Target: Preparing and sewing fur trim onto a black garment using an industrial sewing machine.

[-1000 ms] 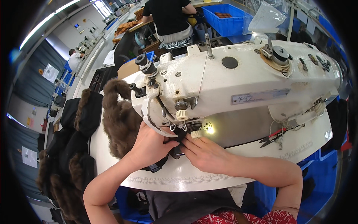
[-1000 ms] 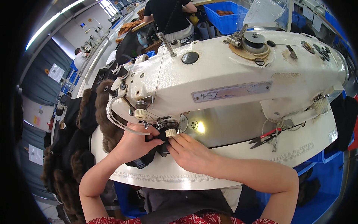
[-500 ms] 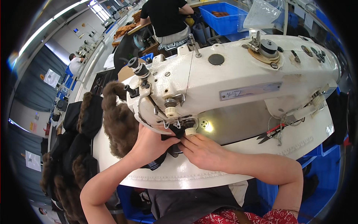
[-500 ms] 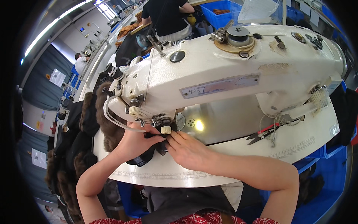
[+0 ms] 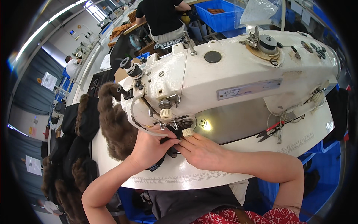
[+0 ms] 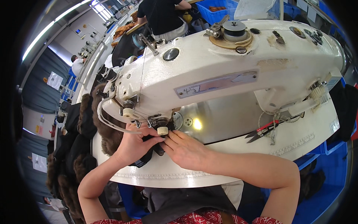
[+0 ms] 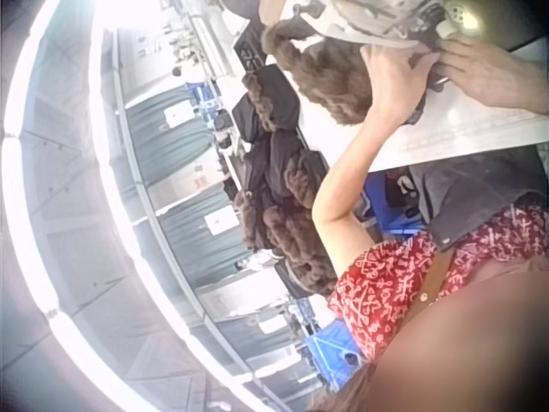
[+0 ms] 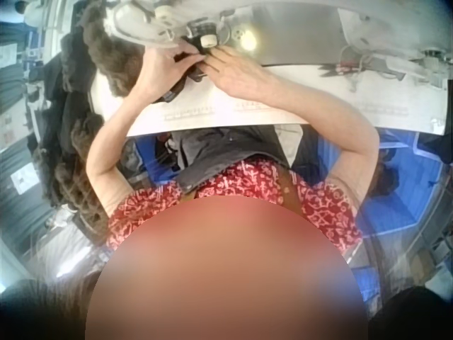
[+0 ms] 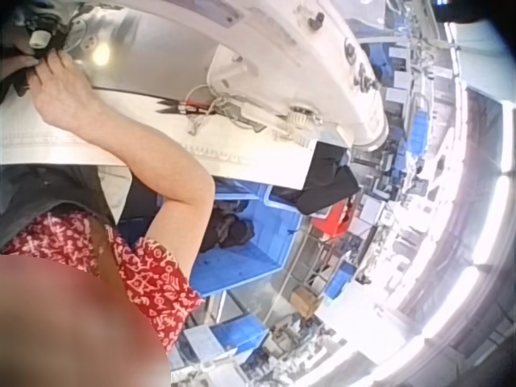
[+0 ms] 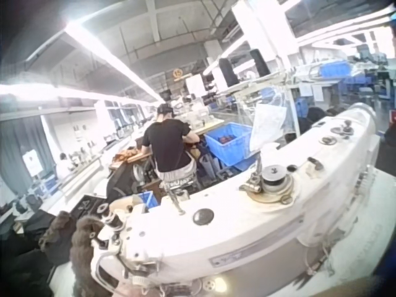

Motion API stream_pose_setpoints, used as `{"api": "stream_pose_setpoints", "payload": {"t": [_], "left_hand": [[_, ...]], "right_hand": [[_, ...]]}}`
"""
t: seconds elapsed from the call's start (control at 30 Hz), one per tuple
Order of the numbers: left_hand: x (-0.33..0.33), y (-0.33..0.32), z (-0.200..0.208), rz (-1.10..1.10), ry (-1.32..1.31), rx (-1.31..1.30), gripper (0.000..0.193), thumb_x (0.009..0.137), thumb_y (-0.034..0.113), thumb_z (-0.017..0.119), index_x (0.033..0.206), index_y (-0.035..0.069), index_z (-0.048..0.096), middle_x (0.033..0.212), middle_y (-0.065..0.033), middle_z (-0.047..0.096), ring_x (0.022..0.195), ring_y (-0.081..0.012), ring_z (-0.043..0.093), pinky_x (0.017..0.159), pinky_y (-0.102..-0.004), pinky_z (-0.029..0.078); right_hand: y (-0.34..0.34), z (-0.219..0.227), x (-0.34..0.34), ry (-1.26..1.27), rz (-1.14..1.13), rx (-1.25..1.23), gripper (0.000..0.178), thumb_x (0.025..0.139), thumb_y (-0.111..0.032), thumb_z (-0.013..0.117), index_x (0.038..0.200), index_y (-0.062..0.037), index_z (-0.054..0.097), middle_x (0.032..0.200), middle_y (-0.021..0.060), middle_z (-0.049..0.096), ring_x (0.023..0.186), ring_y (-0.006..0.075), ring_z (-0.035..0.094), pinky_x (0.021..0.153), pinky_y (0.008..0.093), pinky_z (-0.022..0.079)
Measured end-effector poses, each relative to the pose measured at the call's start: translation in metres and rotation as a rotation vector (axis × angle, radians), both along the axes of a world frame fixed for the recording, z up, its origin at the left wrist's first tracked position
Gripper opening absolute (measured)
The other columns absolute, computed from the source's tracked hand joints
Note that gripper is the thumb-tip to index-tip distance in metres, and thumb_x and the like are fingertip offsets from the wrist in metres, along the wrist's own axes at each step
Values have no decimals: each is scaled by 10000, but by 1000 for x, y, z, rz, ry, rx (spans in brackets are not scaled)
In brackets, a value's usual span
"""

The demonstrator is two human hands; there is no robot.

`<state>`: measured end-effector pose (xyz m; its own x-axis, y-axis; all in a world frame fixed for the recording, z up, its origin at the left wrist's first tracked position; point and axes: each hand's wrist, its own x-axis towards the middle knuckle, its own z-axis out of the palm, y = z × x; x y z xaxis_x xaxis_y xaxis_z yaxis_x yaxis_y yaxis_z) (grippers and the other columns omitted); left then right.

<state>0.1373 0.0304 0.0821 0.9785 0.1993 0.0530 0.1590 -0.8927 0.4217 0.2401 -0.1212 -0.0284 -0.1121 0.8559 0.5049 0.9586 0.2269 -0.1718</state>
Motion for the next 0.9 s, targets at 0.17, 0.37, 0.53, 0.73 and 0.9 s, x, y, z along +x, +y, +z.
{"api": "stream_pose_setpoints", "payload": {"t": [0.17,0.37,0.53,0.73,0.9], "left_hand": [[-1,-3,-19,-206,-185,189,54,763,90,724,771,40,704,783,-78,649,770,-293,601,748,-394,464],[-2,-8,-26,-225,-141,202,92,767,97,700,815,34,654,799,-99,629,753,-319,580,760,-410,458],[-6,-16,-38,-212,-188,288,81,798,82,682,861,38,654,793,-86,584,784,-291,556,749,-409,469],[-21,-36,-46,-305,7,650,245,750,148,573,939,1,622,957,-100,578,927,-261,540,891,-426,450],[-26,-45,-68,-185,-223,678,312,730,151,584,983,-25,633,1017,-120,602,991,-254,535,949,-398,425]], "right_hand": [[5,5,5,117,48,-75,259,808,-131,564,996,29,643,1059,164,645,1129,302,575,1073,425,367],[14,0,7,47,99,34,117,780,-143,599,773,-30,630,702,105,599,670,272,602,674,420,478],[2,-6,-1,-49,198,128,157,816,-175,597,768,-31,633,765,102,624,791,265,616,795,404,478],[-35,12,12,297,263,31,193,843,-220,676,817,-41,610,890,92,644,788,231,636,559,312,503],[-10,20,39,-2,-74,-131,187,853,-198,648,969,-51,650,773,46,614,763,206,592,521,313,500]]}}
